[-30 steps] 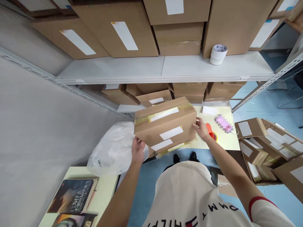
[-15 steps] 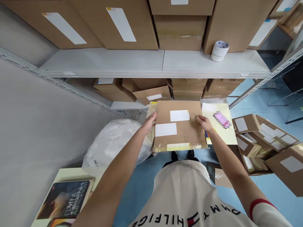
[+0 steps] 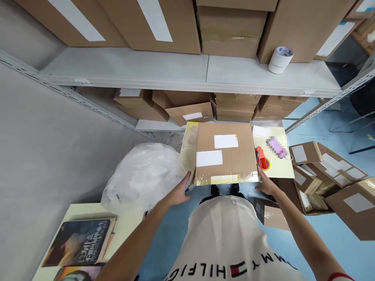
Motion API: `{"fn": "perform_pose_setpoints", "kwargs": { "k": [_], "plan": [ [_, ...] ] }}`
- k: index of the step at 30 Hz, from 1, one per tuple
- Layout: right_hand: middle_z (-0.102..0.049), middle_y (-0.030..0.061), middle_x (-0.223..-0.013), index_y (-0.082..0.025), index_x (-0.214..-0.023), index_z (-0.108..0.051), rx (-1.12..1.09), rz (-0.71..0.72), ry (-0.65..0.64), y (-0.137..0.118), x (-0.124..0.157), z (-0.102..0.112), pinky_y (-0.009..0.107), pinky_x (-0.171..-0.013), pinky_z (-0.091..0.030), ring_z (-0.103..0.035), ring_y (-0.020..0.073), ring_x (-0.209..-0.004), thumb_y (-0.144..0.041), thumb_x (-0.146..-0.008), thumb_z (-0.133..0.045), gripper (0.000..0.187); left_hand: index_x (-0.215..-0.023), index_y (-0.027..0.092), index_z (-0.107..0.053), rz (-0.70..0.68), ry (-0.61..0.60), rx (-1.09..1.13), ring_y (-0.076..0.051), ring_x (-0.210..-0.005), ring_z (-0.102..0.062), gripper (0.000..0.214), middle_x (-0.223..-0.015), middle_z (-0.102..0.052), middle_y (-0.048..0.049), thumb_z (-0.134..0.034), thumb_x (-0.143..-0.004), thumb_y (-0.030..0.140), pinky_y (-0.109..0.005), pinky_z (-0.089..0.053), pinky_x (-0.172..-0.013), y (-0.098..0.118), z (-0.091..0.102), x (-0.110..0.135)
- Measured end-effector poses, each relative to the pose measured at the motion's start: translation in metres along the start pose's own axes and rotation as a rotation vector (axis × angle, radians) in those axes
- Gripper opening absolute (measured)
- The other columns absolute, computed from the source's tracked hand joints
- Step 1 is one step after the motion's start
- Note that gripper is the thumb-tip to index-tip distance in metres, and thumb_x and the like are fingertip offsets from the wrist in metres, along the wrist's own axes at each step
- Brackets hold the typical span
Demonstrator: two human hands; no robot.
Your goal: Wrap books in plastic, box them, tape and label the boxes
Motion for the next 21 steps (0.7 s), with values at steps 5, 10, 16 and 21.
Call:
{"fn": "perform_pose_setpoints", "kwargs": {
  "k": [5,10,16,21],
  "plan": [
    [-0.057,0.0173,-0.143,-0.017,-0.150,-0.039,-0.086,-0.109,0.278,-0.019,-0.001,-0.002,0.050,-0.106,-0.046,-0.054,0.0331,-0.133,-0.032,-0.074,-0.062,0.081,-0.136,0.017,-0.053,0.031,0.270,0.164,-0.031,-0.129,-0.058,0.062,-0.138,-0.061,-0.0155,-0.059,-0.077,0.037,-0.050,-0.045,-0.110,0.034,-0.005,-0.008],
    [-0.073,0.0139,-0.115,-0.016,-0.126,-0.062,-0.136,-0.090,0.535,-0.055,-0.008,0.063,0.045,-0.094,-0.055,-0.069,0.0293,-0.109,-0.039,-0.079,-0.057,0.052,-0.106,0.018,-0.065,0.055,0.587,0.233,-0.027,-0.099,-0.072,0.034,-0.102,-0.075,-0.0110,-0.055,-0.083,0.042,-0.041,-0.058,-0.091,0.059,0.057,-0.018],
    [-0.074,0.0126,-0.092,-0.015,-0.130,-0.055,-0.138,-0.058,0.644,-0.116,-0.041,0.172,0.042,-0.071,-0.058,-0.070,0.0267,-0.078,-0.058,-0.083,-0.058,0.064,-0.119,0.020,-0.053,0.034,0.765,0.238,-0.019,-0.084,-0.068,0.044,-0.092,-0.067,-0.0033,-0.066,-0.079,0.032,-0.034,-0.056,-0.082,0.102,0.163,-0.060],
    [-0.073,0.0179,-0.098,-0.010,-0.132,-0.055,0.035,-0.198,0.487,-0.127,-0.085,0.192,0.048,-0.080,-0.055,-0.069,0.0317,-0.085,-0.050,-0.082,-0.058,0.064,-0.137,0.022,-0.042,0.112,0.628,0.092,-0.029,-0.111,-0.061,0.070,-0.111,-0.062,-0.0084,-0.071,-0.073,0.020,-0.048,-0.044,-0.104,0.121,0.178,-0.100]
  ]
}}
Point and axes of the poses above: each hand's wrist, its own x-axis away from the middle knuckle, its own z-axis out of the back of the hand, y = z × x, the point moved 9 cm from there along -x, towards the middle knuckle
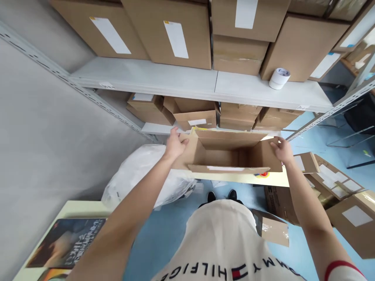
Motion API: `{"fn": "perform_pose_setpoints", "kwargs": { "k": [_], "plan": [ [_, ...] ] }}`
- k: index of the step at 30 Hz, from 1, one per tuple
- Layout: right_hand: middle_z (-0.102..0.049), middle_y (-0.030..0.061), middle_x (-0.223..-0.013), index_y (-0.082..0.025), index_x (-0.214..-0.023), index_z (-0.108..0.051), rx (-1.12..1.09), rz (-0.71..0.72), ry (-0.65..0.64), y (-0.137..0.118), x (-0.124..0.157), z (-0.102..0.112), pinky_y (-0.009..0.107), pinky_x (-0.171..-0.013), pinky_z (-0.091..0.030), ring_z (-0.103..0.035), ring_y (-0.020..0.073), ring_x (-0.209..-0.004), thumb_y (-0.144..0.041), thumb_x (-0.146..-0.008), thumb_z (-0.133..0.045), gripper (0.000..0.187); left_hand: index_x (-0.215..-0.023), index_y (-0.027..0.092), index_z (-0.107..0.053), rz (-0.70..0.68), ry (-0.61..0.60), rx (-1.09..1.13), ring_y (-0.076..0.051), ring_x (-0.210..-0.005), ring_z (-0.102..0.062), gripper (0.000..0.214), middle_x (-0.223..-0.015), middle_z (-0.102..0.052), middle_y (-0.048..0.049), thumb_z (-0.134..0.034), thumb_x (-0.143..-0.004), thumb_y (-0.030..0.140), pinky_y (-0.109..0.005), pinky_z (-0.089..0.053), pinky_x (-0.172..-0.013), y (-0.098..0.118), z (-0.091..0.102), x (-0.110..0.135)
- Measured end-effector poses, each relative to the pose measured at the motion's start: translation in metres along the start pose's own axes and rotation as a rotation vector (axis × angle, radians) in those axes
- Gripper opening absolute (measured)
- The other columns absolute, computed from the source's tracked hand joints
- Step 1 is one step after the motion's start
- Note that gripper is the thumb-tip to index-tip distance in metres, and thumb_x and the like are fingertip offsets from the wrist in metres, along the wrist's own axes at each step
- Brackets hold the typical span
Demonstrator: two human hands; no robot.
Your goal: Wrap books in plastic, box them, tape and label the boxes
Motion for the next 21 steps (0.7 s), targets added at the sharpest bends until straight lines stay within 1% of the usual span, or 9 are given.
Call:
{"fn": "perform_pose_setpoints", "kwargs": {
  "k": [4,7,8,10,13,15,18,19,21],
  "plan": [
    [-0.061,0.0241,-0.127,-0.008,-0.142,-0.046,0.307,0.159,0.159,-0.018,0.009,0.007,0.054,-0.097,-0.044,-0.056,0.0381,-0.116,-0.043,-0.082,-0.059,0.071,-0.129,0.017,-0.055,-0.203,0.085,-0.269,-0.042,-0.137,-0.035,0.062,-0.138,-0.047,-0.0193,-0.077,-0.071,0.024,-0.060,-0.024,-0.114,0.033,0.000,0.023],
    [-0.050,0.0228,-0.139,-0.015,-0.138,-0.052,0.552,0.373,0.210,-0.048,0.035,0.012,0.061,-0.102,-0.034,-0.044,0.0415,-0.125,-0.043,-0.085,-0.061,0.060,-0.097,0.021,-0.071,-0.348,-0.003,-0.433,-0.043,-0.132,-0.038,0.026,-0.123,-0.059,-0.0146,-0.078,-0.074,0.030,-0.066,-0.016,-0.112,0.052,-0.007,0.041],
    [-0.053,0.0218,-0.135,-0.016,-0.129,-0.060,0.637,0.428,0.177,-0.056,0.042,0.010,0.062,-0.103,-0.031,-0.045,0.0412,-0.123,-0.043,-0.086,-0.060,0.050,-0.083,0.022,-0.071,-0.388,-0.074,-0.457,-0.042,-0.128,-0.041,0.016,-0.112,-0.063,-0.0126,-0.079,-0.073,0.031,-0.067,-0.014,-0.111,0.055,-0.012,0.045],
    [-0.062,0.0200,-0.118,-0.017,-0.104,-0.071,0.791,0.481,0.059,-0.066,0.050,0.005,0.063,-0.103,-0.029,-0.050,0.0390,-0.114,-0.047,-0.089,-0.057,0.036,-0.064,0.021,-0.066,-0.431,-0.206,-0.461,-0.042,-0.124,-0.045,0.024,-0.092,-0.066,-0.0107,-0.081,-0.070,0.039,-0.067,-0.011,-0.112,0.052,-0.022,0.045],
    [-0.067,0.0173,-0.095,-0.019,-0.081,-0.074,0.928,0.445,-0.130,-0.056,0.050,-0.005,0.064,-0.103,-0.029,-0.054,0.0384,-0.107,-0.063,-0.084,-0.058,0.046,-0.058,0.020,-0.063,-0.359,-0.339,-0.409,-0.045,-0.124,-0.049,0.041,-0.080,-0.067,-0.0119,-0.082,-0.062,0.056,-0.067,-0.007,-0.114,0.029,-0.030,0.038],
    [-0.069,0.0166,-0.094,-0.020,-0.089,-0.075,0.913,0.369,-0.307,-0.035,0.052,-0.020,0.061,-0.101,-0.035,-0.059,0.0387,-0.106,-0.072,-0.077,-0.062,0.054,-0.070,0.019,-0.068,-0.279,-0.439,-0.391,-0.046,-0.124,-0.052,0.049,-0.093,-0.071,-0.0152,-0.083,-0.054,0.063,-0.065,-0.010,-0.115,0.007,-0.036,0.038],
    [-0.063,0.0197,-0.129,-0.020,-0.132,-0.062,0.746,0.258,-0.556,0.003,0.073,-0.055,0.051,-0.094,-0.046,-0.064,0.0384,-0.108,-0.075,-0.062,-0.072,0.090,-0.118,0.017,-0.065,-0.221,-0.600,-0.403,-0.049,-0.137,-0.041,0.093,-0.139,-0.056,-0.0236,-0.084,-0.043,0.067,-0.063,-0.017,-0.115,-0.018,-0.052,0.061],
    [-0.053,0.0214,-0.143,-0.019,-0.145,-0.048,0.680,0.231,-0.570,0.012,0.081,-0.065,0.048,-0.092,-0.049,-0.064,0.0387,-0.111,-0.074,-0.058,-0.075,0.107,-0.135,0.016,-0.054,-0.216,-0.628,-0.406,-0.049,-0.143,-0.033,0.112,-0.151,-0.044,-0.0258,-0.085,-0.040,0.067,-0.063,-0.018,-0.115,-0.022,-0.058,0.072],
    [-0.035,0.0253,-0.157,-0.015,-0.157,-0.022,0.577,0.198,-0.467,0.022,0.094,-0.079,0.047,-0.090,-0.051,-0.063,0.0405,-0.116,-0.070,-0.055,-0.079,0.129,-0.154,0.014,-0.027,-0.202,-0.603,-0.381,-0.048,-0.148,-0.021,0.139,-0.161,-0.022,-0.0280,-0.088,-0.038,0.061,-0.062,-0.018,-0.117,-0.025,-0.067,0.091]
  ]
}}
Point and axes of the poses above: each hand's wrist, its own x-axis away from the middle knuckle, its own z-axis out of the back of the hand, y = z × x, the point moved 9 cm from there along -x, towards the middle knuckle
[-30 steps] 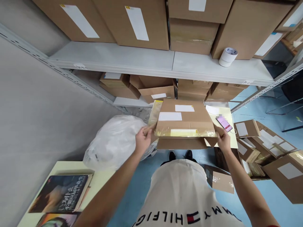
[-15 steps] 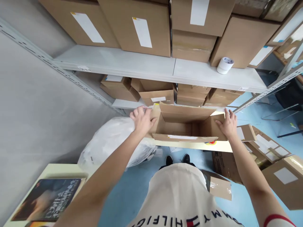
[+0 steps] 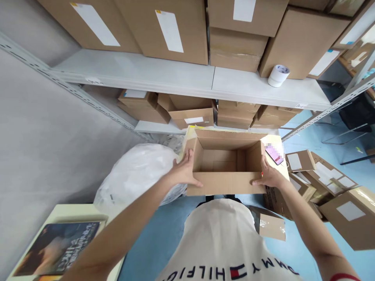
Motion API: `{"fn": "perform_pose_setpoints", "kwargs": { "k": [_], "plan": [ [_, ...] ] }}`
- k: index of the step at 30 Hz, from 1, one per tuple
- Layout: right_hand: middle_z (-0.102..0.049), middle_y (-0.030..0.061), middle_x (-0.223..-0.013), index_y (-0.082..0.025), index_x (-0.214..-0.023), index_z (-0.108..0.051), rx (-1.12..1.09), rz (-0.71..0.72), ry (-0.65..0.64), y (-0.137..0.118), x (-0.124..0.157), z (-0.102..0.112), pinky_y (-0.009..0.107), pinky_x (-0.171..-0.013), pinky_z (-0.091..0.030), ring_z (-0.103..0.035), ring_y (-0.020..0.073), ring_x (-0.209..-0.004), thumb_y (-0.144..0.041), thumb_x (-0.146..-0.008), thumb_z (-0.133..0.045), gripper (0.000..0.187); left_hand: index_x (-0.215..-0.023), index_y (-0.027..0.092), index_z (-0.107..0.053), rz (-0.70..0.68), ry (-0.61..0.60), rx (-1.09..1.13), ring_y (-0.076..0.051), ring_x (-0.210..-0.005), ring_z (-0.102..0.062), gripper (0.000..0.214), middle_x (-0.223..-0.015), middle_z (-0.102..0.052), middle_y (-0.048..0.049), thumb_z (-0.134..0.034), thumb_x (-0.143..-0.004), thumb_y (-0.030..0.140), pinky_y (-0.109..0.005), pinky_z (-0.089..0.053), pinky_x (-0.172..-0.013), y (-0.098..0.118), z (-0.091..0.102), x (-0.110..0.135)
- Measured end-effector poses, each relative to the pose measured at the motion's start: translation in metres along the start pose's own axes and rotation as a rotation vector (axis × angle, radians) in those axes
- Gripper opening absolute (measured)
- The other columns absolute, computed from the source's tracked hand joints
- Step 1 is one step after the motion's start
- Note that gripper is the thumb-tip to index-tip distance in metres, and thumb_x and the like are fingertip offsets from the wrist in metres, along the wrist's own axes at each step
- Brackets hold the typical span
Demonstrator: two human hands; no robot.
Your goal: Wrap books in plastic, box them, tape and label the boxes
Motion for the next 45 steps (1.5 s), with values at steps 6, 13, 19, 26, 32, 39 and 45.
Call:
{"fn": "perform_pose_setpoints", "kwargs": {
  "k": [6,13,19,26,32,39,45],
  "plan": [
    [-0.024,0.0309,-0.160,-0.010,-0.158,-0.002,-0.010,-0.007,0.351,-0.011,0.009,-0.005,0.057,-0.102,-0.043,-0.040,0.0454,-0.140,-0.065,-0.074,-0.069,0.121,-0.159,0.022,0.004,-0.008,0.187,0.215,-0.041,-0.149,-0.026,0.147,-0.166,-0.011,-0.0197,-0.090,-0.050,0.048,-0.051,-0.032,-0.118,0.015,-0.018,0.007],
    [-0.021,0.0314,-0.160,-0.010,-0.157,-0.014,0.173,0.039,0.352,-0.041,0.008,0.007,0.079,-0.108,-0.012,-0.016,0.0476,-0.150,-0.065,-0.085,-0.058,0.100,-0.159,0.024,0.000,-0.062,0.269,0.222,-0.039,-0.152,-0.016,0.144,-0.166,-0.012,-0.0186,-0.091,-0.050,0.049,-0.053,-0.022,-0.123,0.012,-0.012,0.003],
    [-0.015,0.0242,-0.164,-0.016,-0.159,-0.018,0.187,0.364,0.219,-0.161,-0.016,-0.009,0.075,-0.113,-0.005,-0.012,0.0437,-0.152,-0.064,-0.084,-0.059,0.098,-0.159,0.014,-0.004,0.009,0.356,0.141,-0.045,-0.152,-0.008,0.147,-0.164,-0.015,-0.0262,-0.090,-0.048,0.057,-0.065,-0.009,-0.121,0.009,-0.018,0.008],
    [-0.013,0.0148,-0.167,-0.022,-0.159,-0.020,0.318,0.784,0.011,-0.284,-0.039,-0.026,0.065,-0.120,-0.002,-0.011,0.0393,-0.153,-0.064,-0.068,-0.077,0.115,-0.156,0.008,0.014,0.028,0.351,0.132,-0.051,-0.149,0.004,0.159,-0.162,0.000,-0.0342,-0.086,-0.046,0.065,-0.074,-0.005,-0.114,-0.017,-0.027,0.038],
    [-0.019,0.0135,-0.166,-0.026,-0.157,-0.026,0.351,0.743,-0.063,-0.280,-0.067,-0.029,0.071,-0.117,-0.001,-0.017,0.0415,-0.152,-0.053,-0.064,-0.083,0.113,-0.154,0.012,0.024,0.144,0.392,0.182,-0.050,-0.149,0.007,0.159,-0.162,0.004,-0.0336,-0.085,-0.050,0.063,-0.074,-0.008,-0.113,-0.059,-0.025,0.074],
    [-0.006,0.0126,-0.168,-0.029,-0.158,-0.020,0.254,0.581,-0.166,-0.250,-0.094,-0.008,0.069,-0.117,-0.016,-0.016,0.0391,-0.153,-0.044,-0.066,-0.083,0.113,-0.159,0.020,0.011,0.161,0.324,0.330,-0.041,-0.153,0.003,0.130,-0.166,-0.002,-0.0245,-0.075,-0.070,0.059,-0.066,-0.010,-0.118,-0.051,-0.043,0.061],
    [-0.004,0.0095,-0.169,-0.033,-0.159,-0.014,0.183,0.595,-0.177,-0.247,-0.094,-0.013,0.068,-0.117,-0.019,-0.017,0.0371,-0.153,-0.042,-0.070,-0.080,0.111,-0.152,0.011,-0.033,0.377,0.390,0.346,-0.033,-0.152,-0.022,0.074,-0.162,-0.026,-0.0215,-0.049,-0.093,0.052,-0.051,-0.024,-0.120,-0.085,-0.024,0.019]
  ]
}}
Point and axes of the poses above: each hand's wrist, its own x-axis away from the middle knuckle, its own z-axis out of the back of the hand, y = z × x, the point moved 9 cm from there along -x, towards the middle knuckle
